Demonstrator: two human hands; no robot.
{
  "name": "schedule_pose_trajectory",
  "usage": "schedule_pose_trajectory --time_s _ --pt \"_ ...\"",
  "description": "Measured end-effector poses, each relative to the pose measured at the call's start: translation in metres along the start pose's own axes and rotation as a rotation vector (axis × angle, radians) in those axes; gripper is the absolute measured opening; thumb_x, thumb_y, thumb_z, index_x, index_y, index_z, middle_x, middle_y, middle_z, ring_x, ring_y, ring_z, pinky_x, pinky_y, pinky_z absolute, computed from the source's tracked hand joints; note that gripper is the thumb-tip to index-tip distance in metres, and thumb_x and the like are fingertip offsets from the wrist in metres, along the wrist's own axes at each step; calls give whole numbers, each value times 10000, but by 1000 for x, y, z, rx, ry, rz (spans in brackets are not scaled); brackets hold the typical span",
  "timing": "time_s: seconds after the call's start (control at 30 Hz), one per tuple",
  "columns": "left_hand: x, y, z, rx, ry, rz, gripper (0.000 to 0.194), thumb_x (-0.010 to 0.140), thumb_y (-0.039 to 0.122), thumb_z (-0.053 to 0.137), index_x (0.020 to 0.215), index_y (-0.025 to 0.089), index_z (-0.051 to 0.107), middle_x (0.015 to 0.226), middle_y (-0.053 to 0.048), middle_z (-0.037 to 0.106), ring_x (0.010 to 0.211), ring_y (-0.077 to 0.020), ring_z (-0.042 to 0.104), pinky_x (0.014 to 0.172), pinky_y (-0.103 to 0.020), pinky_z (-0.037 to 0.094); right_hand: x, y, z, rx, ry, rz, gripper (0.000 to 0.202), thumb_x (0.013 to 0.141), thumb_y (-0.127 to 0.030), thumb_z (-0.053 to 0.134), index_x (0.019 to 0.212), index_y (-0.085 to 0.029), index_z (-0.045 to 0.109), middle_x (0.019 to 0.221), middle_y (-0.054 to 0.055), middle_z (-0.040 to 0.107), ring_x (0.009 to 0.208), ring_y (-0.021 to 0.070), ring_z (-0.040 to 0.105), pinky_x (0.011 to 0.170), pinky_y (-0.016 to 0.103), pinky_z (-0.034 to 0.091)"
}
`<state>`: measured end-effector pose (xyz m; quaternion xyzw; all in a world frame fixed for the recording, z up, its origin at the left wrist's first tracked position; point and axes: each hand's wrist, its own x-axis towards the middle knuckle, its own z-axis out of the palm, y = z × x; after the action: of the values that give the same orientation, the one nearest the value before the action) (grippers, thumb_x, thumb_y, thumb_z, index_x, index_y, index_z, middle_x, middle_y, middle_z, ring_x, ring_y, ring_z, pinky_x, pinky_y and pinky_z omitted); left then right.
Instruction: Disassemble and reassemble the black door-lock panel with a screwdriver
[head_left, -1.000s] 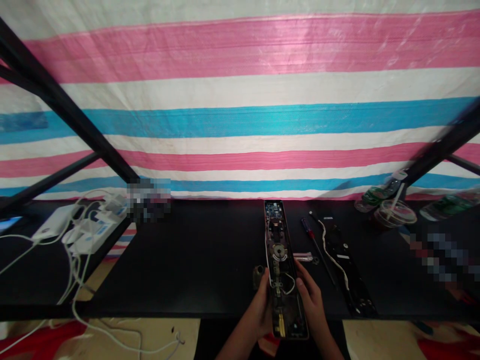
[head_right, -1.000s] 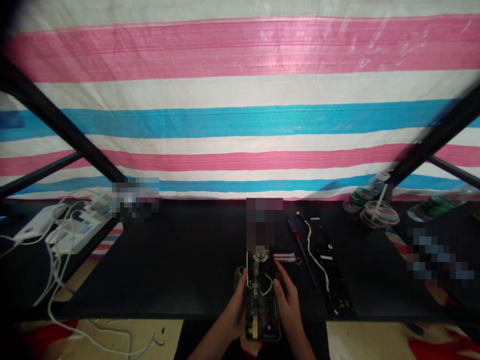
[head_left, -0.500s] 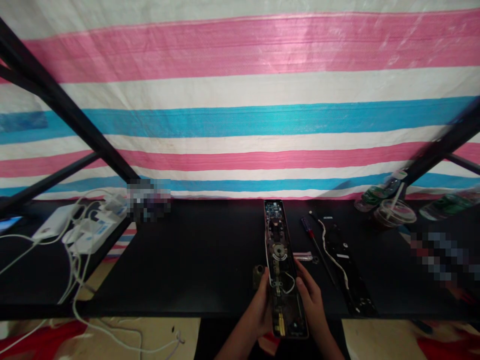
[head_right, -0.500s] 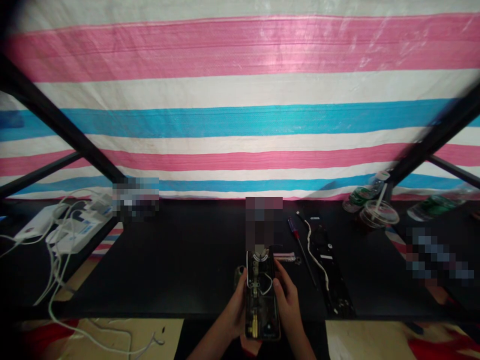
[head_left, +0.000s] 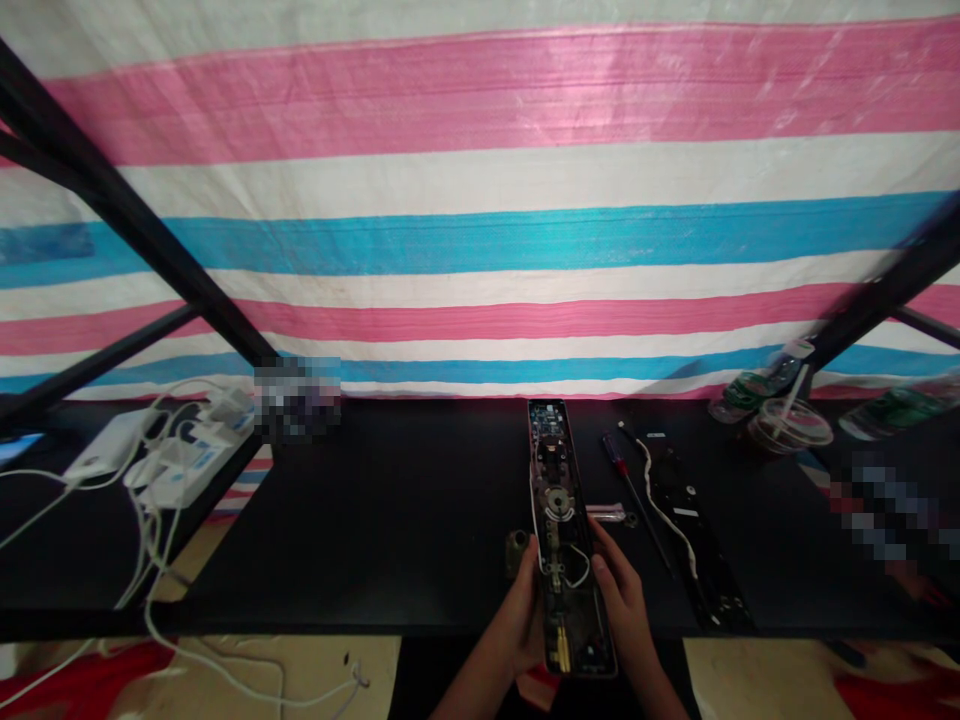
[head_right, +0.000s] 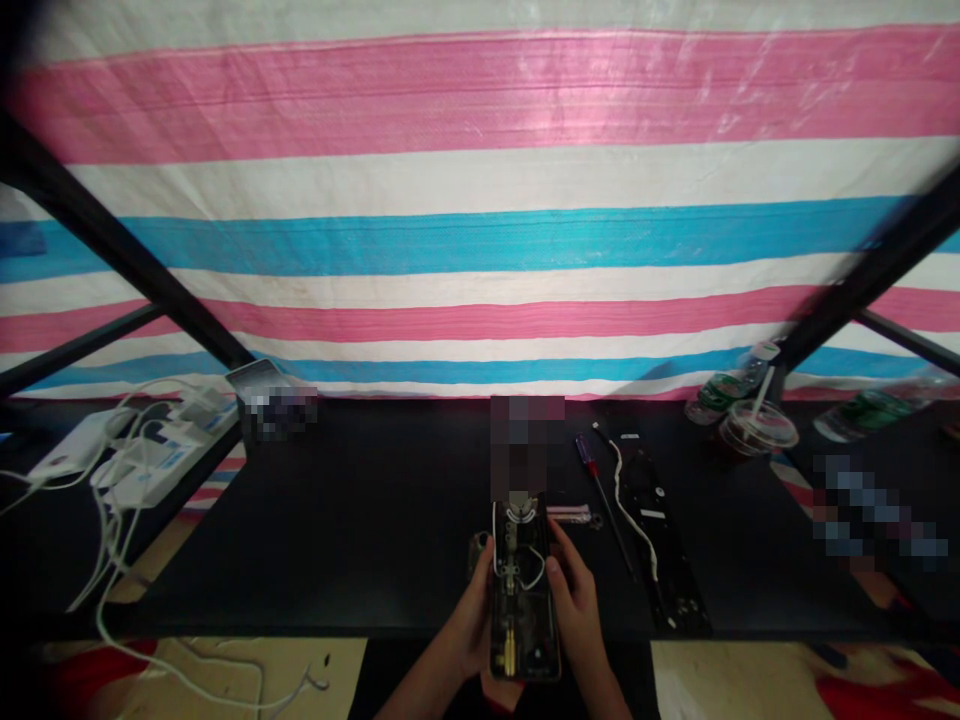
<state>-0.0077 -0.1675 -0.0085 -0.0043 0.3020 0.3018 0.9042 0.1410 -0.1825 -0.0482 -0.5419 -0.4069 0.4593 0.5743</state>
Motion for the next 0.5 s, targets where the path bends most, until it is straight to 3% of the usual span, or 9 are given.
schedule_pose_trajectory --time_s 0.3,0.5 --pt "0 1 1 -16 12 -21 740 937 706 401 1152 72 715 948 -157 794 926 -302 747 894 -382 529 0 0 0 -17 20 -19 516 892 -543 652 1314 -248 674 1359 111 666 1246 303 632 1039 441 522" --pt "-2 1 3 -9 6 -5 718 921 704 448 1112 71 728 933 -160 794 936 -309 746 888 -382 535 0 0 1 -38 6 -25 523 904 -544 633 1334 -248 659 1352 117 670 1225 309 647 1031 456 529"
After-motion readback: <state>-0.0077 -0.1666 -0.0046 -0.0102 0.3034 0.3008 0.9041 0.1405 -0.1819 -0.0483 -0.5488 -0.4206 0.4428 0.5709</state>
